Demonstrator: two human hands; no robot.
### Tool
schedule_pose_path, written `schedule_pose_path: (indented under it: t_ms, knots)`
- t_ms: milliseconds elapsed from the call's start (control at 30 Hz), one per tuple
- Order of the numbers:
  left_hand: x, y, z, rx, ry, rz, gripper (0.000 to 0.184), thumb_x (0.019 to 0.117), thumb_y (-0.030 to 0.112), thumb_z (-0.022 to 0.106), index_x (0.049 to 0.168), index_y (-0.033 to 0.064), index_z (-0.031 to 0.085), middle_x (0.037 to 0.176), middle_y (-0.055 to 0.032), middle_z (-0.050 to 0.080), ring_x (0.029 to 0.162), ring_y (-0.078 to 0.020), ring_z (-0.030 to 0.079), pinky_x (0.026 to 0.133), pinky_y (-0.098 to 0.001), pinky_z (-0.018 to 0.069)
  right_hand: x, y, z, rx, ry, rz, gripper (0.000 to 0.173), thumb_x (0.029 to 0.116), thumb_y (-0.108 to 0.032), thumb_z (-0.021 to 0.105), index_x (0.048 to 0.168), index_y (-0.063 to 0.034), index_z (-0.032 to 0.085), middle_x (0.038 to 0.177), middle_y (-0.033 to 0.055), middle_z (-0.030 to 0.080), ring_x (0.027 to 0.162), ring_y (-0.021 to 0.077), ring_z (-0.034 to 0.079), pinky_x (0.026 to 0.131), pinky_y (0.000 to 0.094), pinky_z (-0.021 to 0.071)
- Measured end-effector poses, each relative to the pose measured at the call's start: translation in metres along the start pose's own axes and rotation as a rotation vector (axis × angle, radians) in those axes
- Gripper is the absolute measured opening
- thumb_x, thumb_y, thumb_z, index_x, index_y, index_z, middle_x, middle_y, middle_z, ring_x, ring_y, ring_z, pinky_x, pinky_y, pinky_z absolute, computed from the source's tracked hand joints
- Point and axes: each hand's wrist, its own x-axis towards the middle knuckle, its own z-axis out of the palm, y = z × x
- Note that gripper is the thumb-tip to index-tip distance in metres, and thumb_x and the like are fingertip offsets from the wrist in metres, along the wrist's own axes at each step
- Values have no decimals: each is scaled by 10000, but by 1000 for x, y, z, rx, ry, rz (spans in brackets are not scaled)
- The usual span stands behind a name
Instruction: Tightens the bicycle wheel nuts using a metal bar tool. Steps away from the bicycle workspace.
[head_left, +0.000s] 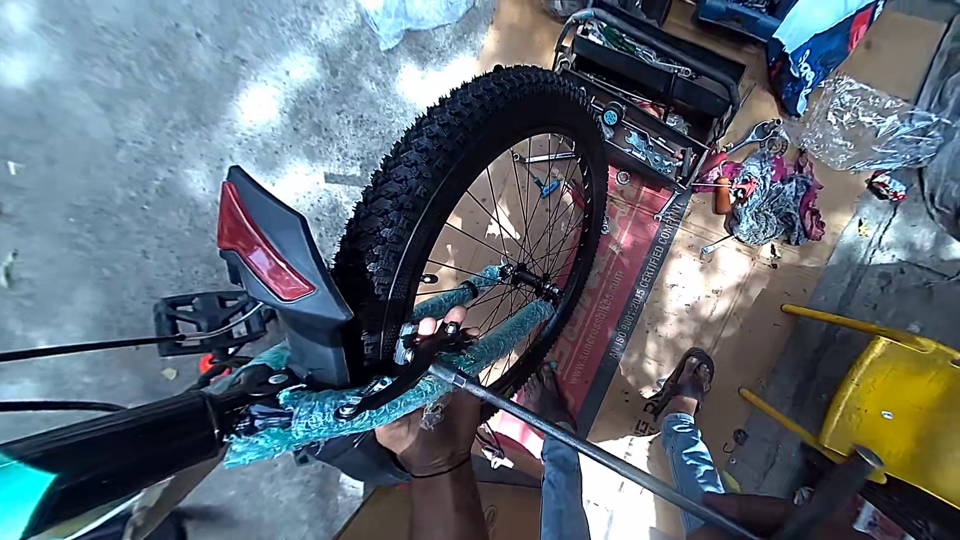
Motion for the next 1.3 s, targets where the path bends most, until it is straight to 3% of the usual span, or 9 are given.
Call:
schedule_pose_path:
  t_ms: [300,367,500,667,800,967,1133,1200,1300]
  knots:
    - [2,9,10,-23,102,-96,576,1067,443,231,1252,62,622,1287,-172,619,1176,-333,612,981,-502,524,12,-22,-27,-979,-39,-410,273,1002,-190,672,1261,-111,709,1258,122,721,1219,255,669,1067,424,537]
    - [2,10,13,-56,128,-95,546,1076,415,242,1239,59,622,1245,-171,628,1140,-328,627,961,-504,535,14,-18,-30,-1093,117,-344,320,986,-310,688,1306,-289,700,1322,106,659,1091,200,619,898,340,494]
    - [1,9,17,-113,186,-80,593,1069,461,207,1211,56,617,1209,-177,632,1117,-328,633,950,-509,538,15,-20,-25,-1171,182,-224,339,994,-378,668,1320,-295,708,834,96,625,642,198,575,531,356,447]
    - [0,8,15,-148,189,-83,543,1068,434,259,1205,51,619,1240,-177,633,1169,-338,619,985,-524,524,7,-18,-38,-579,-88,-50,491,1092,-282,370,1469,-14,535,1242,219,690,936,235,736,788,401,635]
    - [1,7,17,-155,199,-49,516,1080,408,276,1202,36,613,1219,-178,642,1176,-342,622,988,-528,526,12,-12,-26,-348,100,-110,397,1086,-329,514,1294,-29,671,1020,125,764,816,177,756,728,360,655]
    - [0,7,15,-137,148,-58,476,1066,404,341,1185,51,637,1221,-160,649,1175,-319,627,1000,-510,526,27,-25,-12,-28,231,44,867,973,19,620,1607,-170,60,947,82,773,787,267,770,708,420,669]
    - [-1,5,16,-84,171,-41,497,1068,419,305,1175,66,638,1229,-144,651,1191,-300,619,1012,-500,516,28,1,-50,-486,-168,-122,212,1018,-79,627,1208,-39,712,1179,87,746,1081,145,718,952,341,602]
    - [-3,5,13,-81,204,-51,548,1044,503,272,1138,107,638,1223,-121,652,1202,-281,607,1022,-499,503,40,16,-61,-926,-210,-349,264,1032,-118,572,1259,-181,692,1253,79,718,1218,192,664,1045,394,550]
    - [-2,7,11,-105,189,-74,603,1034,539,271,1161,78,639,1248,-146,637,1219,-309,595,1019,-527,498,63,28,-64,-1059,-26,-422,409,1051,-337,571,1445,-232,533,1053,-25,739,990,98,704,936,349,585]
